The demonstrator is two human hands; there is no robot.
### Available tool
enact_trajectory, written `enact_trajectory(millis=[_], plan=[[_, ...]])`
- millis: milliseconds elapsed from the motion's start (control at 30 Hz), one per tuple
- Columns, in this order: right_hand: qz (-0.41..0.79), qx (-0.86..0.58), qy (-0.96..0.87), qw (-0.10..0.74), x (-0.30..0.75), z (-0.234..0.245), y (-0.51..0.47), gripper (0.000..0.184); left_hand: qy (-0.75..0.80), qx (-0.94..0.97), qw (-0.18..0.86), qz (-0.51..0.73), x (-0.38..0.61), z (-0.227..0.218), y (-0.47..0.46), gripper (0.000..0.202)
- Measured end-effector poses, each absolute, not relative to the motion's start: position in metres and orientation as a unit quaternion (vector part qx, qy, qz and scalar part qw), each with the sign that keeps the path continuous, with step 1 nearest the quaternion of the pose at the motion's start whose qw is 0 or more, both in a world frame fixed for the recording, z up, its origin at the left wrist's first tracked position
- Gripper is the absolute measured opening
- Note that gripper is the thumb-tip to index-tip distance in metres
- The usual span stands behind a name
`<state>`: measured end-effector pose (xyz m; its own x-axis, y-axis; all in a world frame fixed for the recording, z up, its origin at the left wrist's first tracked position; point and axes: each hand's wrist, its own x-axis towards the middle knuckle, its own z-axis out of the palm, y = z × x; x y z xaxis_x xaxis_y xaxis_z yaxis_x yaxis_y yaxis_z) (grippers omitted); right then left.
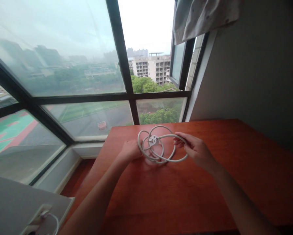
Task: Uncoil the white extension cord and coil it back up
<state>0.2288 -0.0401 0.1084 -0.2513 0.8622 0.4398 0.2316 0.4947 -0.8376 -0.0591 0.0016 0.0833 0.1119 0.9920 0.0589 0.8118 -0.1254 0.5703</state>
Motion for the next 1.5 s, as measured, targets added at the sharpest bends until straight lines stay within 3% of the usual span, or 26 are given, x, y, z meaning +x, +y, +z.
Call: enact_trajectory(millis=[167, 367, 633, 767, 900, 1033, 1133, 1233, 1367, 1500], plan=[[0.332, -0.396, -0.702, 0.49, 0.225, 0.102, -0.032, 0.043, 0.579, 0.72, 0.201, 0.325, -0.062, 0.089, 0.003, 0.016], [0.377, -0.397, -0.667, 0.505, 0.22, 0.085, -0.023, 0.04, 0.471, 0.727, 0.257, 0.429, -0.025, 0.098, -0.009, 0.032], [0.391, -0.385, -0.671, 0.5, 0.225, 0.083, -0.021, 0.038, 0.5, 0.817, 0.044, 0.285, 0.044, 0.1, -0.026, 0.046], [0.338, -0.433, -0.673, 0.495, 0.229, 0.078, -0.02, 0.035, 0.493, 0.841, 0.006, 0.222, 0.067, 0.087, -0.026, 0.05], [0.187, -0.513, -0.709, 0.447, 0.233, 0.071, -0.016, 0.032, 0.475, 0.859, 0.026, 0.188, 0.074, 0.076, -0.02, 0.051], [0.088, -0.566, -0.749, 0.333, 0.238, 0.072, -0.01, 0.032, 0.442, 0.866, 0.052, 0.229, 0.068, 0.068, -0.01, 0.055], [0.022, -0.578, -0.767, 0.278, 0.239, 0.073, -0.006, 0.04, 0.445, 0.843, 0.096, 0.287, 0.061, 0.062, 0.002, 0.035], [-0.042, -0.588, -0.758, 0.28, 0.242, 0.067, -0.002, 0.048, 0.47, 0.794, 0.171, 0.345, 0.051, 0.06, 0.013, 0.02], [0.014, -0.605, -0.748, 0.272, 0.255, 0.046, 0.007, 0.041, 0.478, 0.746, 0.269, 0.378, 0.023, 0.074, 0.018, 0.023], [0.101, -0.601, -0.755, 0.243, 0.273, 0.023, 0.014, 0.03, 0.52, 0.69, 0.298, 0.405, -0.026, 0.1, 0.01, 0.031]])
